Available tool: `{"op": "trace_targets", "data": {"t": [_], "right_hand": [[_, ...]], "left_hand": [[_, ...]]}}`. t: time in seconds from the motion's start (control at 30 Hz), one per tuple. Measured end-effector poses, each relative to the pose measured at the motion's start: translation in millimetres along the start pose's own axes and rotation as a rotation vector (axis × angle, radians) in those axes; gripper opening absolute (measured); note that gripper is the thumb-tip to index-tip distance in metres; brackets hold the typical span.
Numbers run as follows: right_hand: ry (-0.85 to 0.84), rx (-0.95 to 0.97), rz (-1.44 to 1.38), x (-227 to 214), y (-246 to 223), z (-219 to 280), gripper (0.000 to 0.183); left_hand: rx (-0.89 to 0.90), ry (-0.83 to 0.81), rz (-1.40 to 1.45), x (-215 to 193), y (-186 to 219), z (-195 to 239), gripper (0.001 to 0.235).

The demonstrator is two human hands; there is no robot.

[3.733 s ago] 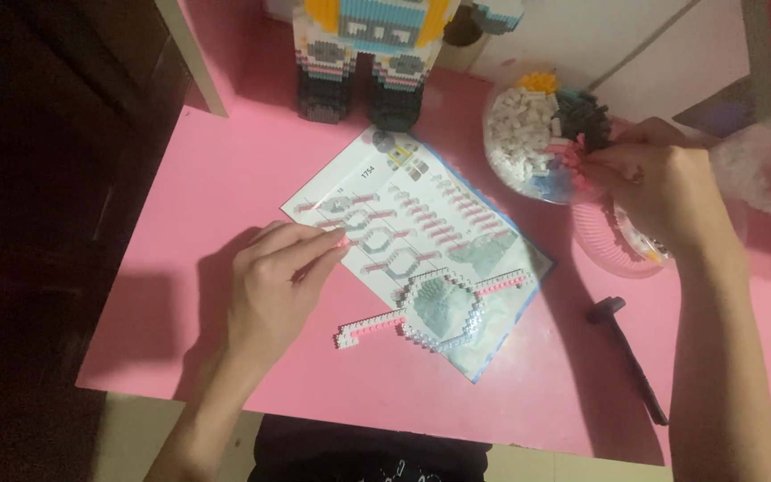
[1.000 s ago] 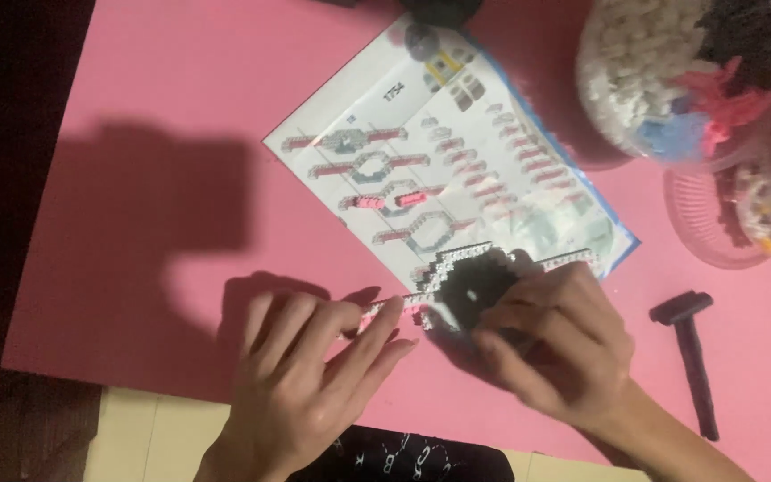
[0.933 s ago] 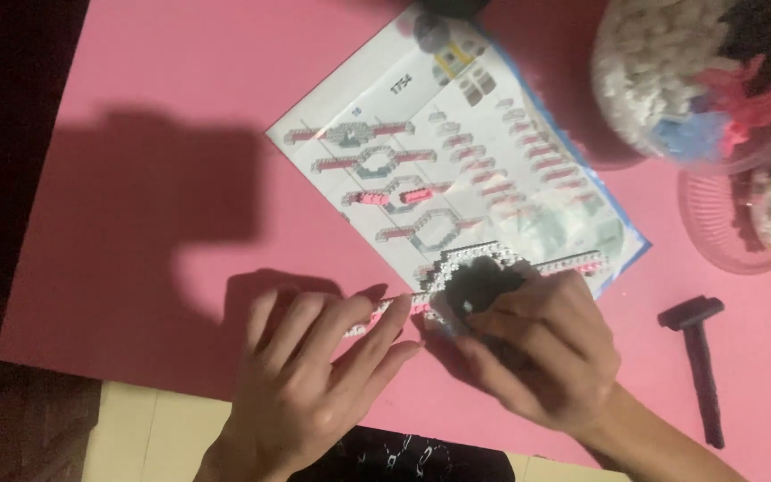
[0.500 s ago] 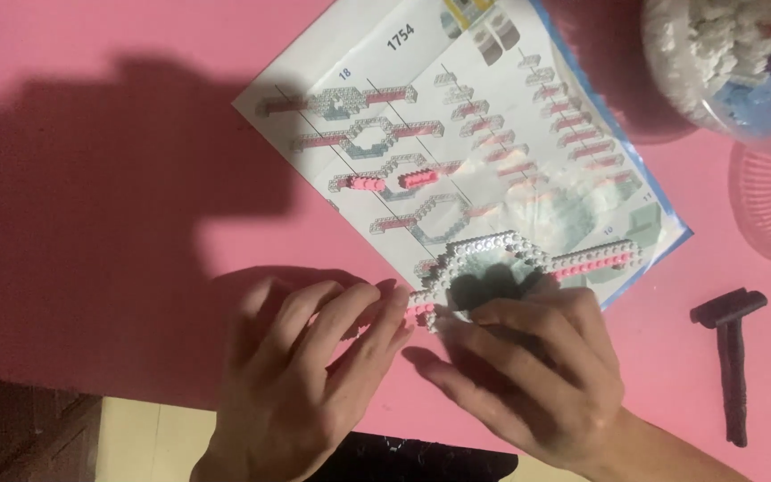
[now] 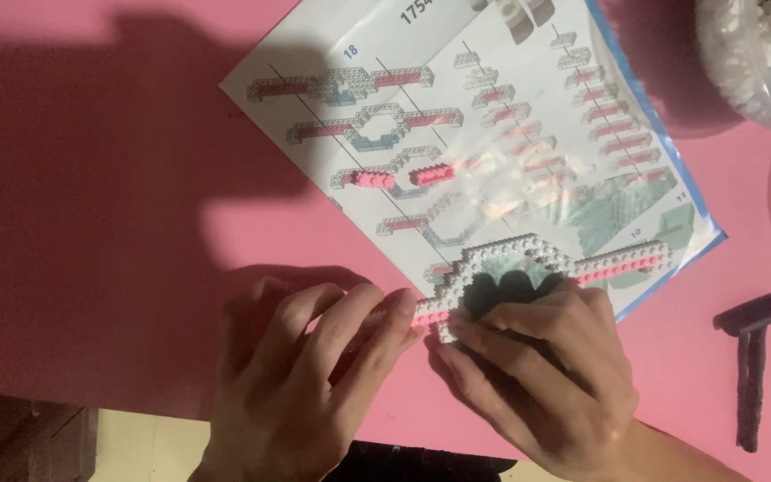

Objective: Assembling a 3D pixel art character using small plastic blocks and a hammer while following an instruction manual.

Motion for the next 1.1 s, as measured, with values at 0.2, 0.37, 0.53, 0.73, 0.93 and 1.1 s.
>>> {"op": "trace_targets", "data": {"t": [0.2, 0.37, 0.53, 0.73, 0.93, 1.1], "right_hand": [[0.005, 0.011, -0.027, 0.1, 0.6, 0.5, 0.022], [0.004, 0.004, -0.047, 0.2, 2.0, -1.9, 0.022], [0.006, -0.009, -0.012, 0.8, 1.8, -0.6, 0.023], [0.000, -0.047, -0.008, 1.3, 0.9, -0.1, 0.022], [0.007, -0.057, -0.012, 0.6, 2.3, 0.9, 0.025], [0.012, -0.067, -0.051, 2.9, 0.2, -5.9, 0.019]], "left_hand": [[-0.001, 0.047, 0.053, -0.6, -0.7, -6.5, 0.017], [0.010, 0.017, 0.022, 0.0, -2.0, -1.6, 0.019], [-0.011, 0.021, 0.030, -0.8, -0.8, -4.3, 0.024], [0.011, 0.038, 0.057, -0.6, -1.0, -3.9, 0.016], [-0.022, 0.005, 0.083, -0.4, -0.4, -2.9, 0.022], [-0.053, -0.007, 0.088, -1.2, 1.6, -3.2, 0.020]]}}
Point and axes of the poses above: each hand's wrist, its own z-axis away from the middle knuckle, its own x-axis out of the palm, y = z × x, the point moved 3 cm from there along -z, towards the middle knuckle, and after that the axes turned 12 degrees about y, right-handed, at the moved point
